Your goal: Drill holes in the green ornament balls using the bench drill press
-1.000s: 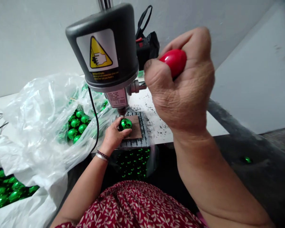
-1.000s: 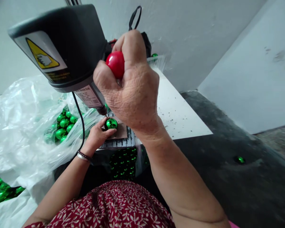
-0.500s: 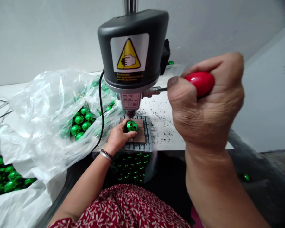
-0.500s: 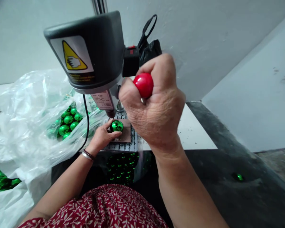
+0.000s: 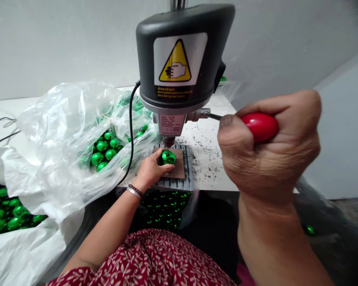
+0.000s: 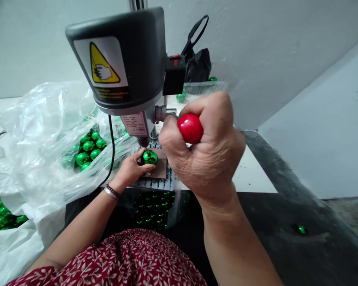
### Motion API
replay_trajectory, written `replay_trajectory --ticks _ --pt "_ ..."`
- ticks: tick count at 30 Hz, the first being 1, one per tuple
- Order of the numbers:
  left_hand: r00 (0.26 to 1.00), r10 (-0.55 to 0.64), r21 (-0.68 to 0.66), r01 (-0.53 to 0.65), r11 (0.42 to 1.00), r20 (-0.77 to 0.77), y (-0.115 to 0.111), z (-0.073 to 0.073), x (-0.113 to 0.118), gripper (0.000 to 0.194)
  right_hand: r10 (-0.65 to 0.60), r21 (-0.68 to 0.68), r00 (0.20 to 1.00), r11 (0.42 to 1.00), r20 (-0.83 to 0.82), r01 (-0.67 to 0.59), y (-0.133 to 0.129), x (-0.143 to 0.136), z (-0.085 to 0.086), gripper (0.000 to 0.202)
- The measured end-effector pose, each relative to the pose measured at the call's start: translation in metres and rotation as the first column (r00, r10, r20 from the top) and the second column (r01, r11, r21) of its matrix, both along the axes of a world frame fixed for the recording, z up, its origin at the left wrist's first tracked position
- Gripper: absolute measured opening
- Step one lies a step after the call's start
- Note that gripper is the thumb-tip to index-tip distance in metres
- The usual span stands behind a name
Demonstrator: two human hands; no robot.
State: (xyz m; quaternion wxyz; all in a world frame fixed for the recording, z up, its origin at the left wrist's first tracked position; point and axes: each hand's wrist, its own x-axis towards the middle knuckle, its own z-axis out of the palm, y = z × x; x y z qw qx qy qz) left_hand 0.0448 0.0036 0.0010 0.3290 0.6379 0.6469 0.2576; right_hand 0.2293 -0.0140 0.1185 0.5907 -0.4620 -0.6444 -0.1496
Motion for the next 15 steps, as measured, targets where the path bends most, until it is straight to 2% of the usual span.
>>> replay_trajectory --ticks 8,15 --pt "1.000 0.010 -0.014 -0.010 1.000 0.007 -0.001 0.003 0.001 0.061 0.006 -0.047 1.000 0.999 -0.017 -0.007 -0.005 -0.001 -0.011 0.015" --pt "0.999 0.013 0.002 -0.013 1.000 0.051 -0.002 -0.002 0.001 0.060 -0.066 0.081 0.998 0.995 0.022 0.064 -0.008 -0.004 -0.022 0.014"
